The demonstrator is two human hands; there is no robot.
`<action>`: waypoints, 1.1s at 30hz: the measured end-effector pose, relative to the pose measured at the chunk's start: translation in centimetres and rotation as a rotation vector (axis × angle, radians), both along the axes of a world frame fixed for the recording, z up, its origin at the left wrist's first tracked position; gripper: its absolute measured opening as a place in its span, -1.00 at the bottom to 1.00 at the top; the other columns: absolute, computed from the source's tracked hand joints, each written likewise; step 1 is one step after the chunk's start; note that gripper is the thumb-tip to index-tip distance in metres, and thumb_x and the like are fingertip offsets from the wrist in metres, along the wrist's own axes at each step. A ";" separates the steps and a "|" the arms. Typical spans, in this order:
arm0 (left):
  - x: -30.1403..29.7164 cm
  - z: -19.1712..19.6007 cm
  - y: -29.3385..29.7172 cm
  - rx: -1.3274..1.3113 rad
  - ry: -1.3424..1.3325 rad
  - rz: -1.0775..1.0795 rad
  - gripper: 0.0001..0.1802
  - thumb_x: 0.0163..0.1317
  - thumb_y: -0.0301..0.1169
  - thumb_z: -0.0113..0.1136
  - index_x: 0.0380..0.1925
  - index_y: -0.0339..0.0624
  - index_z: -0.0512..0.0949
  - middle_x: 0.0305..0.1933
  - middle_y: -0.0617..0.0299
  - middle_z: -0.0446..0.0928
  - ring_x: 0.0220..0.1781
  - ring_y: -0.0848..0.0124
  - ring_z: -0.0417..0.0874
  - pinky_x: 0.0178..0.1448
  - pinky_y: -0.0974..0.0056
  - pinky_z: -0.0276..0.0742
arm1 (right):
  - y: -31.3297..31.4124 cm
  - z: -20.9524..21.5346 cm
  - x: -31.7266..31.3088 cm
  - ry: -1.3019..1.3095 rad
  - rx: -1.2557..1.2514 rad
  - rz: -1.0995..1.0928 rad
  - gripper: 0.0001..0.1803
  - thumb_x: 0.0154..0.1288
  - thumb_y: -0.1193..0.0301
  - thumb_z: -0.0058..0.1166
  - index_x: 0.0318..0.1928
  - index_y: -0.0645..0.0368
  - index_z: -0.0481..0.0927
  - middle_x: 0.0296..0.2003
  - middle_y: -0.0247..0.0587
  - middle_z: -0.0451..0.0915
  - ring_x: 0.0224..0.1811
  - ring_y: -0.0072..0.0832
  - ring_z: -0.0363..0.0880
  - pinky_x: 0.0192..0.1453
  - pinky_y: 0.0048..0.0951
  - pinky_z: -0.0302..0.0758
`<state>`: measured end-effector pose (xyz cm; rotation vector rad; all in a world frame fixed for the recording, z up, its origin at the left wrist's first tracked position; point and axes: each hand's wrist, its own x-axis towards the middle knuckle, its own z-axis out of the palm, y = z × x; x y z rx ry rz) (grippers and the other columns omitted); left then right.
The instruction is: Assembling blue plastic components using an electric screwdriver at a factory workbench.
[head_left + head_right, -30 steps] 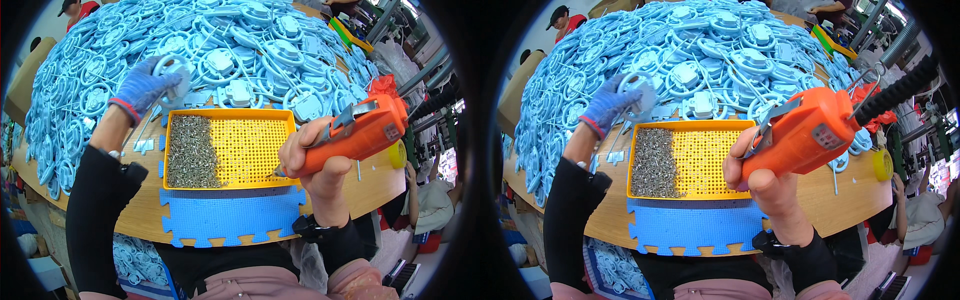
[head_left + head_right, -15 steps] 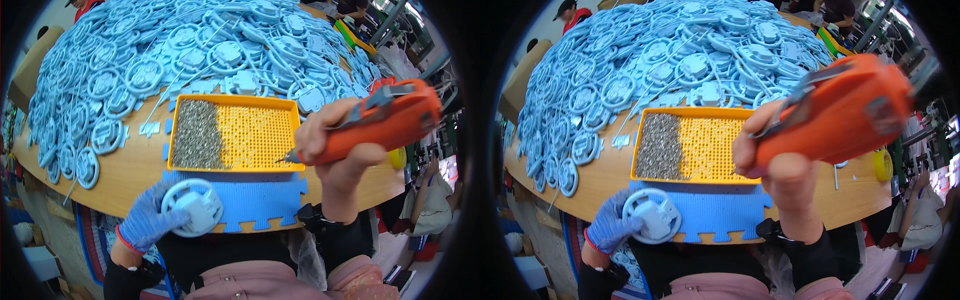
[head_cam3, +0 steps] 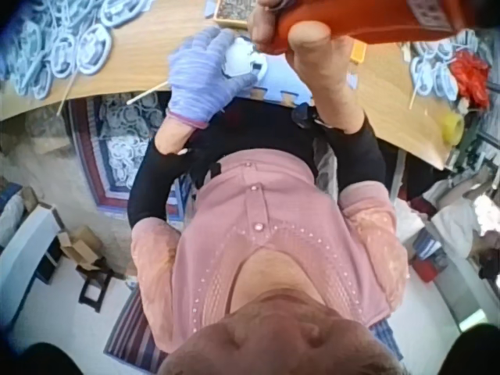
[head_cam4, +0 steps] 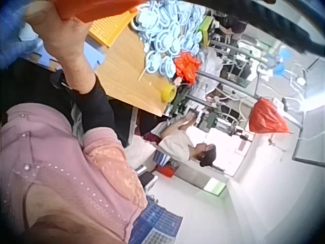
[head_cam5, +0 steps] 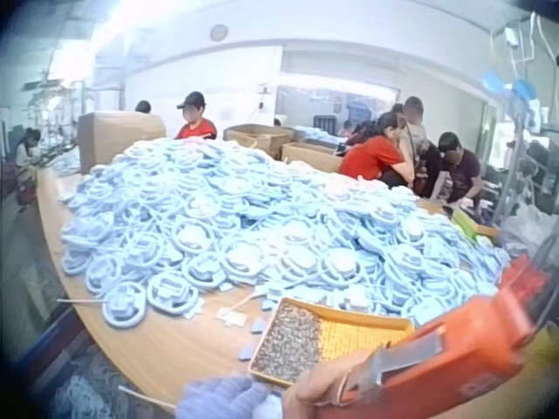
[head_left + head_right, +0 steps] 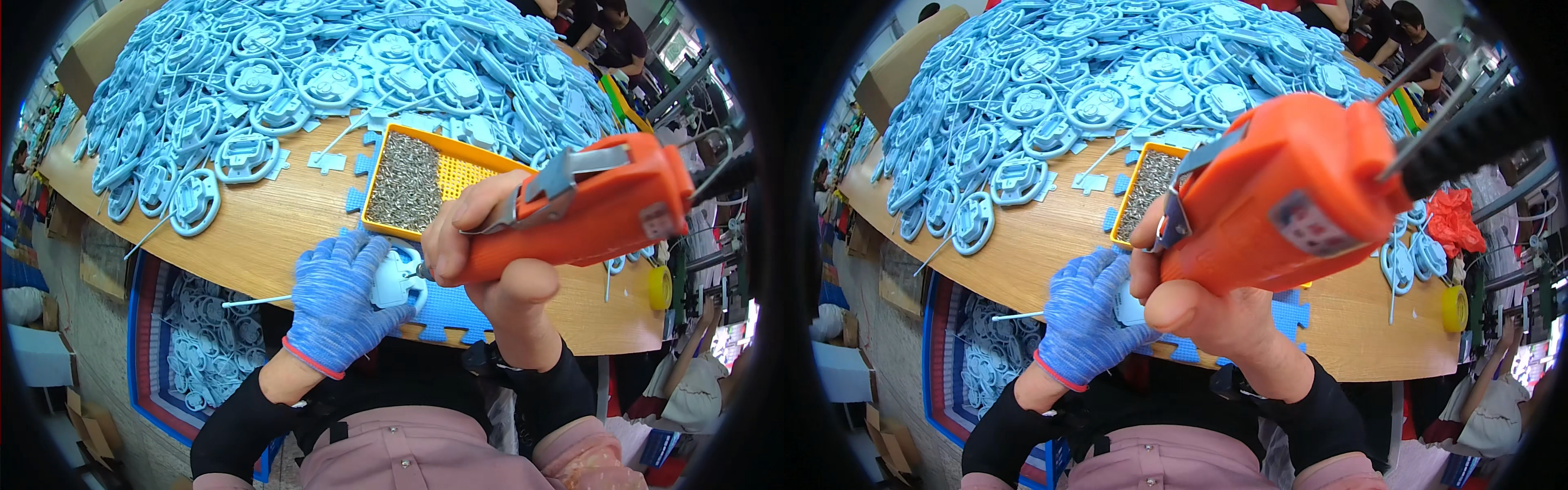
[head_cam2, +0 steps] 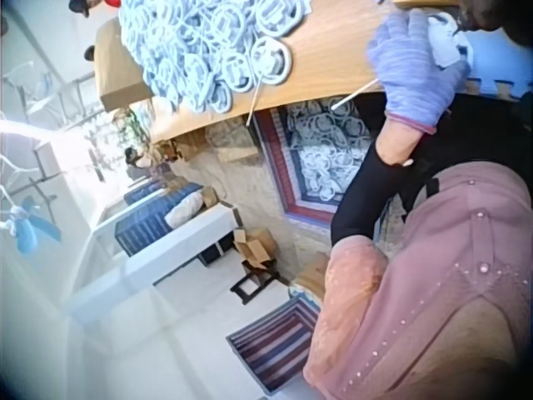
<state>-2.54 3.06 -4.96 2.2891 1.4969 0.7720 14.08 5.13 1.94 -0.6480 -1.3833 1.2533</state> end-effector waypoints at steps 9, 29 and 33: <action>-0.3 1.0 -0.1 0.080 -0.029 0.056 -0.55 -0.13 -0.01 0.32 -0.31 -0.05 0.54 -0.39 0.08 0.50 -0.34 0.07 0.57 -0.26 0.05 0.47 | 1.1 -3.2 0.0 0.038 0.076 0.158 -0.60 0.05 0.14 0.34 -0.47 0.16 0.45 -0.58 -0.30 0.51 -0.56 -0.55 0.46 -0.48 -0.52 0.39; -18.6 1.5 -6.7 -0.014 0.211 0.351 -0.16 -0.28 0.16 0.40 0.00 -0.10 0.50 0.13 -0.10 0.37 0.13 -0.01 0.44 0.15 0.05 0.42 | 1.5 1.3 5.1 0.257 0.177 -0.123 -0.31 0.10 -0.26 0.08 -0.25 0.16 0.29 -0.69 -0.35 0.32 -0.75 -0.55 0.32 -0.71 -0.53 0.31; -20.7 3.1 0.1 -0.005 0.317 0.446 0.06 -0.30 0.22 0.40 0.22 -0.08 0.32 0.27 -0.16 0.23 0.31 -0.09 0.24 0.35 -0.06 0.14 | 2.0 0.6 5.4 0.198 0.181 -0.204 -0.26 0.04 -0.28 0.13 -0.25 0.18 0.29 -0.68 -0.33 0.36 -0.74 -0.55 0.34 -0.68 -0.54 0.34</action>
